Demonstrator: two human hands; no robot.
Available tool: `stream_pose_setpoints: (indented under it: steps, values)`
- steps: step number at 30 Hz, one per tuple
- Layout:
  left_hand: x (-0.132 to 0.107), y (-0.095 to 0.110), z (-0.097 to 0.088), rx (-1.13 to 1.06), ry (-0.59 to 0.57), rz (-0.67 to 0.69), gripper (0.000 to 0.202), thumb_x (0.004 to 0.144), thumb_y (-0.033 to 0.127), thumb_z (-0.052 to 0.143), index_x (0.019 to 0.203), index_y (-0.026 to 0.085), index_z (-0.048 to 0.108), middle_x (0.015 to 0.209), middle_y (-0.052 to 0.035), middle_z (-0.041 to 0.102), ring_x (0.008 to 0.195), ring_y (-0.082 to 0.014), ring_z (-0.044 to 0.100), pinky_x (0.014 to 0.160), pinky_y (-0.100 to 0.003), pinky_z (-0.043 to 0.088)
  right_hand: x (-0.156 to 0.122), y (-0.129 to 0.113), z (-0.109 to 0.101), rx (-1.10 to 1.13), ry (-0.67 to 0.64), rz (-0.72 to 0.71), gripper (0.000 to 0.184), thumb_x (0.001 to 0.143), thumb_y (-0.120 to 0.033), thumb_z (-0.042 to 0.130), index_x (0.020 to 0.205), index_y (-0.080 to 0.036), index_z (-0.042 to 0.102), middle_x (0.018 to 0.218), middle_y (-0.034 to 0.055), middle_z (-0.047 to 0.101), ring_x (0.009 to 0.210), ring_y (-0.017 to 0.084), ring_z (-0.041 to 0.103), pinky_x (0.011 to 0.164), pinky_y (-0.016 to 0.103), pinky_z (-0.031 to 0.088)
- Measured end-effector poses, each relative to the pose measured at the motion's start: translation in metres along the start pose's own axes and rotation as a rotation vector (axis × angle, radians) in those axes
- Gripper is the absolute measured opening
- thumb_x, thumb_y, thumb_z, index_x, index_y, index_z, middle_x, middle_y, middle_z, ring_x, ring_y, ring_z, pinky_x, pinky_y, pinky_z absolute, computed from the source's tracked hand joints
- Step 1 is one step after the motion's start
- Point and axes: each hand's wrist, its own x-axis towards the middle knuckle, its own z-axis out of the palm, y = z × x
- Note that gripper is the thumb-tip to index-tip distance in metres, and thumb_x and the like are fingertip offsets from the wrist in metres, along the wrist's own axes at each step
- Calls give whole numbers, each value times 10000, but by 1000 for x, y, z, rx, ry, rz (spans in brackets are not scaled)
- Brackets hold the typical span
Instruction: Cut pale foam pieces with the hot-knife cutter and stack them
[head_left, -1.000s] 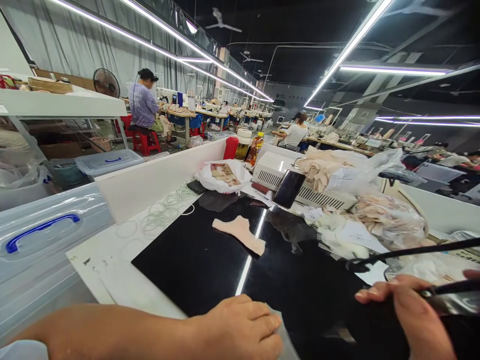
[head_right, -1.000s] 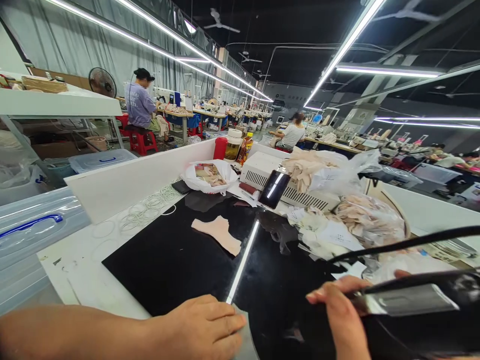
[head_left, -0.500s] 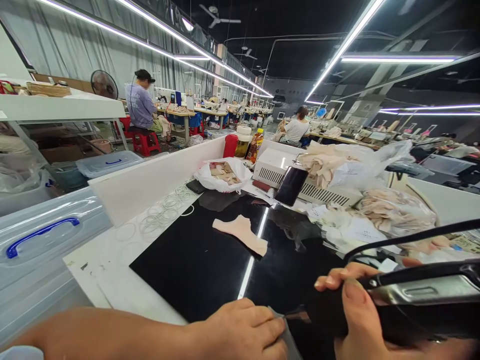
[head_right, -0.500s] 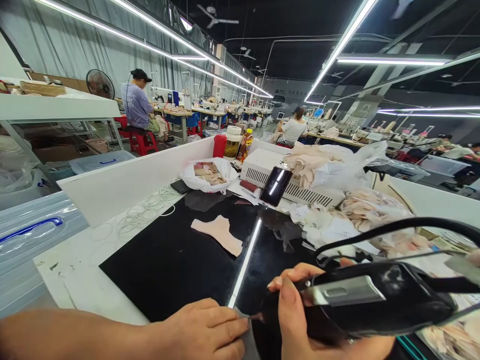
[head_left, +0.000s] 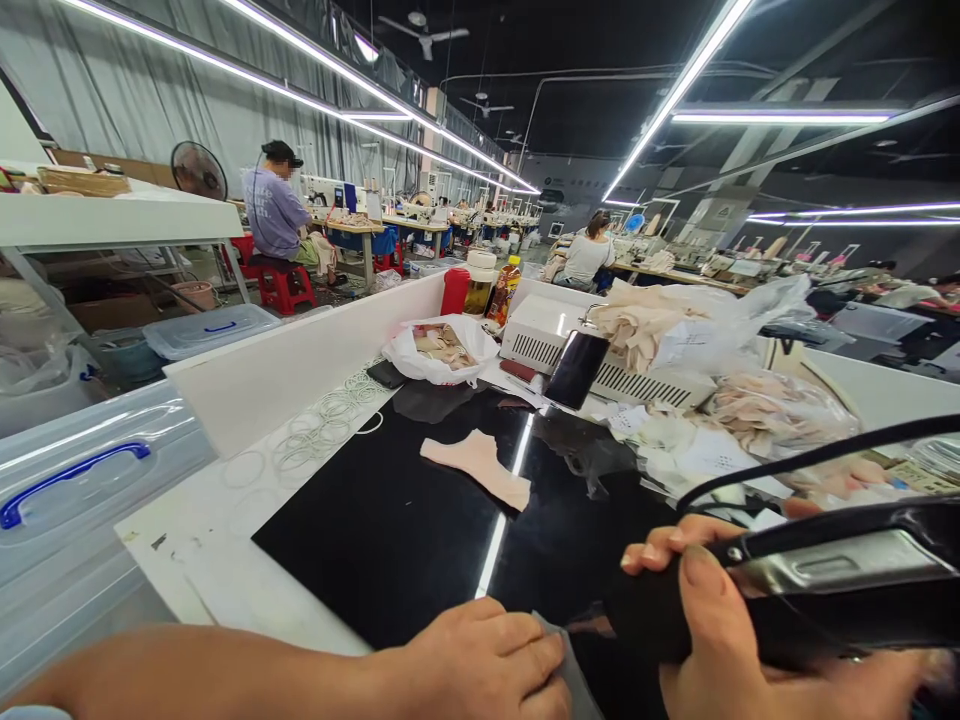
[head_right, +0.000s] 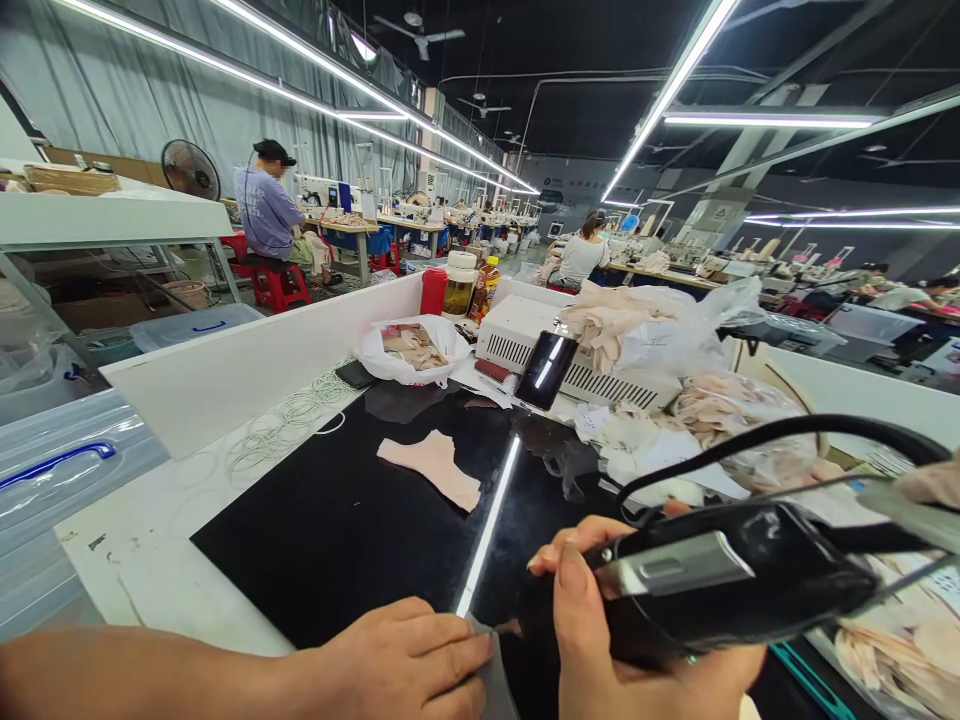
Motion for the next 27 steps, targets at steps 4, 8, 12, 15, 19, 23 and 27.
stream_pose_setpoints:
  steps: [4, 8, 12, 15, 19, 23, 27]
  values:
    - [-2, -1, 2, -9, -57, 17, 146, 1010, 299, 583, 943, 183, 643, 1163, -3, 728, 954, -122, 660, 660, -226, 439, -2, -2, 2, 26, -5, -7, 717, 702, -322, 877, 1326, -234, 534, 834, -25, 652, 647, 156, 643, 598, 316, 603]
    - [-4, -1, 2, -16, -59, 16, 152, 1024, 302, 563, 973, 186, 648, 1210, 0, 713, 983, -118, 655, 654, -225, 440, -4, -1, 4, -21, -13, -25, 683, 730, -325, 866, 1321, -226, 539, 819, -29, 664, 593, 141, 636, 600, 293, 580]
    - [-3, -1, 2, -14, -78, 18, 151, 1023, 297, 567, 978, 184, 656, 1208, -4, 714, 984, -118, 656, 649, -220, 430, -5, -1, 4, -31, -17, -57, 659, 748, -297, 853, 1317, -213, 533, 803, -28, 659, 567, 138, 625, 581, 296, 578]
    - [-3, -1, 2, -9, -53, 16, 161, 1024, 296, 562, 967, 184, 664, 1207, 0, 716, 978, -113, 655, 651, -221, 437, -4, 0, 5, -17, -13, -37, 635, 741, -307, 848, 1290, -225, 540, 795, -26, 655, 566, 148, 620, 575, 324, 586]
    - [-2, -1, 1, -7, -13, 9, 175, 1028, 306, 554, 970, 188, 669, 1176, 5, 724, 947, -110, 655, 643, -223, 448, -3, 1, 7, 77, -33, 66, 713, 686, -307, 882, 1308, -278, 534, 836, -28, 646, 664, 172, 637, 602, 357, 598]
    - [0, 0, -3, -3, -88, 7, 180, 1027, 332, 556, 988, 187, 656, 1183, -4, 711, 924, -111, 651, 669, -220, 457, -4, 4, 7, 118, -67, 64, 715, 689, -321, 886, 1305, -281, 526, 806, -36, 641, 664, 167, 627, 598, 345, 594]
    - [0, 0, -4, 4, -101, 15, 186, 1033, 333, 542, 991, 192, 656, 1192, -6, 708, 927, -107, 647, 686, -214, 459, -5, 9, 7, 110, -79, 38, 694, 711, -299, 869, 1310, -275, 520, 809, -36, 647, 647, 166, 628, 601, 354, 596]
